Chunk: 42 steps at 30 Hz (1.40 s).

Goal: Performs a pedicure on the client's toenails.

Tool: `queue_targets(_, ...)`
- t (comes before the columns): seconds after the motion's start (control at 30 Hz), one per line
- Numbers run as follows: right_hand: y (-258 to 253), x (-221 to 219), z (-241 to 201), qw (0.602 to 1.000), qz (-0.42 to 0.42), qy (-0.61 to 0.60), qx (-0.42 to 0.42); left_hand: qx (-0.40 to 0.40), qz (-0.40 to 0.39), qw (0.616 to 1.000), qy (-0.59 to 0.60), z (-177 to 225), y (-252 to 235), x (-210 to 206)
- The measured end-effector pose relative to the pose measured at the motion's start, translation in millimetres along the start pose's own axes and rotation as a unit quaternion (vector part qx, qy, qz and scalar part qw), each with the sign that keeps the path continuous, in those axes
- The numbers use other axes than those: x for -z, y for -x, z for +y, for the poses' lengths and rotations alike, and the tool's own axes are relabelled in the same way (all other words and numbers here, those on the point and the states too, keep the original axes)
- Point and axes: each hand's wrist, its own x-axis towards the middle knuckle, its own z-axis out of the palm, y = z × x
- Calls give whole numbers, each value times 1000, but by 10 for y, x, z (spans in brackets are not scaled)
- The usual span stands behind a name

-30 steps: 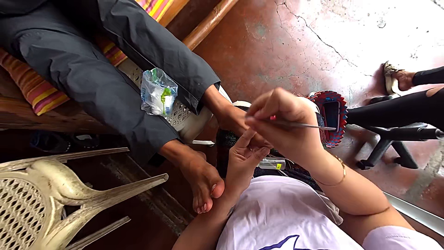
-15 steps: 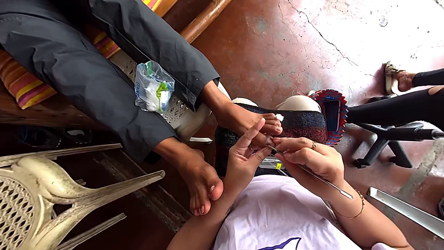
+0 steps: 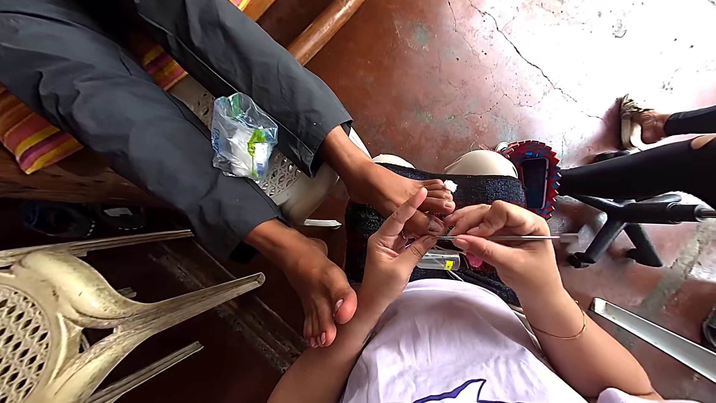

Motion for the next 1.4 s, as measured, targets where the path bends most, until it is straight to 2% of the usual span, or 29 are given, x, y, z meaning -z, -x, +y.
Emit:
queue_targets(0.1,-19,117,32,994,16,-61,-89,0,-1,1000,-2,-4,-5,-6)
queue_targets(0.13,-22,167,13,994,23,-52,-93,1,-3,1000,0,-4,-6,-5)
queue_targets(0.23,-64,163,-122,999,34,-9,-11,6,-1,1000,-2,10,-3,-2)
queue_targets(0.33,-180,-179,-233,997,-52,-12,61,-3,5,1000,-17,15,-8,-19)
queue_targets(0.4,-355,-429,-165,988,-97,61,101,-5,30,999,-16,24,-2,-56)
queue_targets(0.47,-552,-567,-92,973,-61,148,166,6,58,998,1,39,10,-93)
queue_targets(0.53,-702,-575,-139,962,-12,173,209,3,35,999,20,30,17,-65)
queue_targets(0.6,-706,-539,-199,975,-6,134,179,2,26,999,26,16,16,-48)
queue_targets(0.7,-446,-373,-173,991,-68,94,73,-6,23,1000,5,-3,14,-34)
queue_targets(0.83,-94,-98,-166,977,-19,184,108,-11,-2,1000,-16,-4,-9,-14)
queue_targets(1.07,100,-78,-121,951,-34,272,142,-14,-9,1000,-23,-22,-12,0)
queue_targets(1.3,114,-121,-103,945,-24,288,154,-18,-6,1000,-25,-29,-10,1)
queue_targets(1.4,126,-132,-106,956,-10,260,134,-15,-5,999,-31,-31,-3,8)
